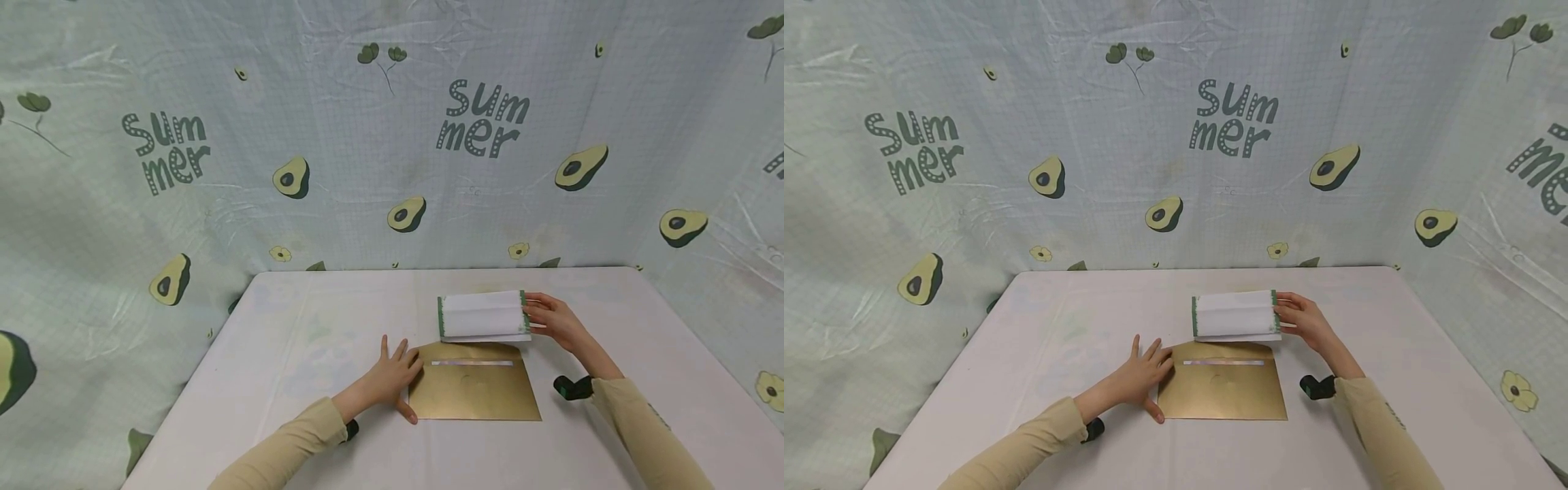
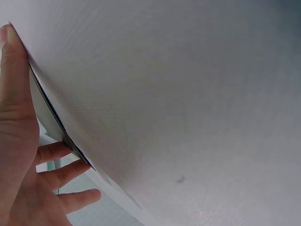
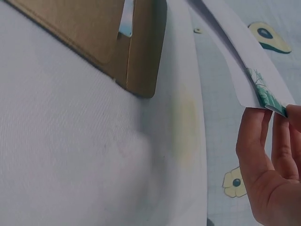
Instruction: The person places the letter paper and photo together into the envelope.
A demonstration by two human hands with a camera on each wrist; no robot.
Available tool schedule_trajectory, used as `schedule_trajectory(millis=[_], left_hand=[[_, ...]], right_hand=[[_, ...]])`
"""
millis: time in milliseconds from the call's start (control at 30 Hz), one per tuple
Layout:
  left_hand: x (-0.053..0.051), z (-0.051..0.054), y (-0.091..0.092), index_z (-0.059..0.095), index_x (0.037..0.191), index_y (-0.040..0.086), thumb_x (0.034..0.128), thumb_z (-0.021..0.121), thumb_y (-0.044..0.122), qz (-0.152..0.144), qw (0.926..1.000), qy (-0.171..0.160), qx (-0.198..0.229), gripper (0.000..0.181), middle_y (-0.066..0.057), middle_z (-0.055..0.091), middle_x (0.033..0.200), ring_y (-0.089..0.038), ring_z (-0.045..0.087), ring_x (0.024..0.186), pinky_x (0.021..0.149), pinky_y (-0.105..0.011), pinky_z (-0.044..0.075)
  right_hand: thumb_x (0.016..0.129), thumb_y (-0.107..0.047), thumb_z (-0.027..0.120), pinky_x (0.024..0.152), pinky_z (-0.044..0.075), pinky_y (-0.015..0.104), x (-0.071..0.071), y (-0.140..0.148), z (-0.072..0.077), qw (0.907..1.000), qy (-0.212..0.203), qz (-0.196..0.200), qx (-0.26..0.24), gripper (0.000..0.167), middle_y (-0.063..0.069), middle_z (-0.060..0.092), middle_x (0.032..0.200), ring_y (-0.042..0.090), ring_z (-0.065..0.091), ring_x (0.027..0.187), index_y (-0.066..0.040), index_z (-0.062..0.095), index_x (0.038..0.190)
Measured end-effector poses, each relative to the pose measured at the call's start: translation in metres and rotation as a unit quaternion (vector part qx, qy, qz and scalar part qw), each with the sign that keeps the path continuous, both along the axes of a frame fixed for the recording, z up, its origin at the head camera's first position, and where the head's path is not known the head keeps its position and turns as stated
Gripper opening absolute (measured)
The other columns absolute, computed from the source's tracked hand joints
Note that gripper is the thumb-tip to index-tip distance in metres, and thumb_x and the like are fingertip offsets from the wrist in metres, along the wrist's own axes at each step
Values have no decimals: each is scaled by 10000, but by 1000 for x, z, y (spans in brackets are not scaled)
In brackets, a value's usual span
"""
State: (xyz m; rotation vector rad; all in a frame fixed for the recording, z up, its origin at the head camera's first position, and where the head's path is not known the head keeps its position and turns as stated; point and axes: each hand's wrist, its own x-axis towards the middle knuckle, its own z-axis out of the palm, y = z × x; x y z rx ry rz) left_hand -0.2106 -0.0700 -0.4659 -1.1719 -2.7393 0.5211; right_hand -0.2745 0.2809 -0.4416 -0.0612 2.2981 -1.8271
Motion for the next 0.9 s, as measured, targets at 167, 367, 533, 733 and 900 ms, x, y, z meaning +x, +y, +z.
schedule_trajectory(millis=[167, 367, 533, 733, 900], left_hand=[[1, 1, -1, 393, 1210, 148, 487, 518, 832, -22, 10000, 38, -35, 1003, -67, 402, 1305, -336, 368, 1261, 918, -631, 304], [1, 0, -1, 385, 1213, 142, 488, 503, 841, -17, 9999, 97, -98, 1014, -65, 400, 1312, -331, 366, 1264, 922, -626, 305], [0, -2, -1, 375, 1216, 142, 487, 488, 852, -7, 9997, 175, -163, 1024, -58, 389, 1315, -324, 361, 1267, 924, -622, 306], [1, -1, -2, 370, 1218, 144, 492, 470, 859, -30, 9994, 251, -218, 1024, -56, 387, 1312, -325, 364, 1267, 925, -620, 309], [1, 0, -2, 383, 1197, 137, 493, 487, 851, -57, 9995, 240, -192, 1008, -59, 400, 1298, -326, 372, 1260, 923, -616, 313]], right_hand=[[898, -328, 509, 781, 499, 305, -2, 6, -3, 9998, -65, 125, 139, 637, -24, 491, 1125, 10, 568, 855, 11, 237, 1365], [895, -335, 513, 774, 496, 303, -4, 12, -8, 9993, -24, 105, 362, 624, 22, 507, 1158, -1, 570, 845, -4, 263, 1361], [899, -327, 508, 756, 499, 296, -4, 15, -11, 9984, 66, 35, 556, 609, 200, 418, 1293, -14, 566, 828, -1, 273, 1357], [901, -294, 512, 736, 493, 277, -2, 18, -11, 9973, 172, -11, 711, 582, 167, 465, 1258, -10, 569, 809, 1, 286, 1348], [904, -266, 511, 729, 492, 288, -2, 18, -13, 9958, 222, -98, 884, 553, 227, 457, 1261, -2, 563, 805, -2, 301, 1343]])
